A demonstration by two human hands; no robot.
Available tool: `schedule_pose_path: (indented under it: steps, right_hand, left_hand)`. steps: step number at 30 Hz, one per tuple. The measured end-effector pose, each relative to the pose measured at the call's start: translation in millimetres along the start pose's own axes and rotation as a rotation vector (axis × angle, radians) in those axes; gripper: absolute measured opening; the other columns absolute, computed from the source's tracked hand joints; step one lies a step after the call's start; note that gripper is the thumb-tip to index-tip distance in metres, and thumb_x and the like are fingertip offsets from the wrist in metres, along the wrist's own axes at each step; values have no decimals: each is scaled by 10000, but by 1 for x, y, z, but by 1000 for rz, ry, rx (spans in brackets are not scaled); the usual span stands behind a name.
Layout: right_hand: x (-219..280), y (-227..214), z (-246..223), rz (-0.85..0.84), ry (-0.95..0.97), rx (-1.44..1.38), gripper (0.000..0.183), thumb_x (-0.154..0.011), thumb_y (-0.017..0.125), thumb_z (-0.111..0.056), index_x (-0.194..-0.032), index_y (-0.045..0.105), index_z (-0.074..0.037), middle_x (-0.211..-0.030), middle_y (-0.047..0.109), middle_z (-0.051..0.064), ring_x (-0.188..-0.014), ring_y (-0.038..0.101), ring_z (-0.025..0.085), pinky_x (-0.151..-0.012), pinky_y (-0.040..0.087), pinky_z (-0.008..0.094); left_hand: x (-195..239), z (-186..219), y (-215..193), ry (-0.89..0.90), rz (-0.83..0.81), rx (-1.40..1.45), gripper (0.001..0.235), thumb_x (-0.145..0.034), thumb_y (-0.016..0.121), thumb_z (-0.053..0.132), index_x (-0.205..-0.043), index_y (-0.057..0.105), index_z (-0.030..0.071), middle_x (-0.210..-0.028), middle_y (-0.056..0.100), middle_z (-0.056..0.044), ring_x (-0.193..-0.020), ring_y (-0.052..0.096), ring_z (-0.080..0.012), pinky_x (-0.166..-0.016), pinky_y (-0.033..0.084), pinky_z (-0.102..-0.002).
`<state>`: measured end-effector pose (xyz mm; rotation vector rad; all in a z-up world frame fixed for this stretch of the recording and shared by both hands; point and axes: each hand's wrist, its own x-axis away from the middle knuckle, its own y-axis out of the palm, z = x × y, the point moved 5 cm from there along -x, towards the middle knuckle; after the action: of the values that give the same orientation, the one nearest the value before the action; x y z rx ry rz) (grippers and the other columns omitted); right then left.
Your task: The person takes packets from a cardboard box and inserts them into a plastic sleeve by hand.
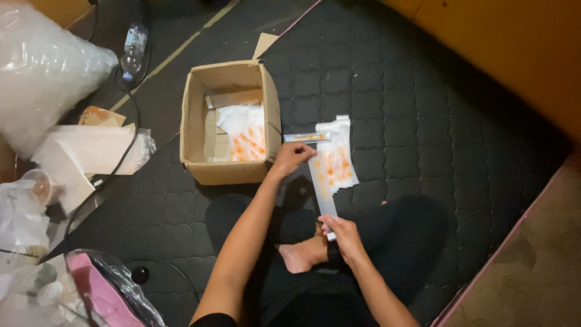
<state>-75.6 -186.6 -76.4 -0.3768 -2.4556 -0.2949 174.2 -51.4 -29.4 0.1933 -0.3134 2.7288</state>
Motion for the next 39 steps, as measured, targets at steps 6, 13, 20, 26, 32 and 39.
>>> schedule_pose_path:
  steps: [6, 13, 20, 26, 32, 39]
  right_hand:
    - [-1, 0, 1, -17, -32, -25, 288, -954, 700, -189, -1091, 791, 48, -812, 764, 133, -691, 714, 140, -636, 576, 206]
    - [-4, -2, 4, -19, -48, -20, 300, -957, 704, -209, -1090, 792, 44, -809, 763, 138, -672, 714, 140, -622, 573, 207]
    - [0, -2, 3, -3, -25, -30, 279, -948, 714, -186, -1078, 791, 49, -809, 762, 150, -650, 724, 158, -627, 597, 248]
    - [-13, -32, -6, 67, -74, -227, 192, -915, 731, -97, -1050, 713, 38, -802, 719, 175, -604, 711, 192, -590, 603, 292]
    - [-19, -46, -26, 25, -152, -709, 335, -926, 675, -364, -1169, 712, -136, -1069, 732, 60, -927, 703, 234, -824, 595, 375]
    - [-46, 41, 26, -116, -129, -510, 203, -1003, 603, -151, -1122, 684, -7, -845, 667, 82, -707, 627, 184, -621, 547, 267]
  left_hand:
    - [1, 4, -1, 32, -20, -4, 131, -849, 827, 177, -913, 807, 65, -703, 725, -102, -634, 648, -170, -634, 533, -344]
    - [0, -8, -5, 62, -39, 1, 118, -877, 831, 197, -917, 806, 90, -725, 731, -101, -658, 668, -179, -659, 540, -342]
    - [13, 7, -9, 29, -41, 25, 144, -873, 828, 188, -918, 798, 54, -722, 723, -102, -664, 651, -172, -675, 531, -351]
    - [48, 33, -24, -11, -97, -54, 126, -906, 774, 155, -971, 790, 49, -766, 729, -121, -706, 672, -215, -728, 542, -389]
    - [110, 14, -31, -159, 180, 46, 181, -908, 752, 240, -1011, 777, 93, -746, 722, -90, -745, 655, -193, -725, 500, -357]
    - [167, -42, 43, -293, 385, 324, 89, -856, 740, 126, -933, 748, 82, -738, 669, -47, -778, 549, -131, -722, 438, -284]
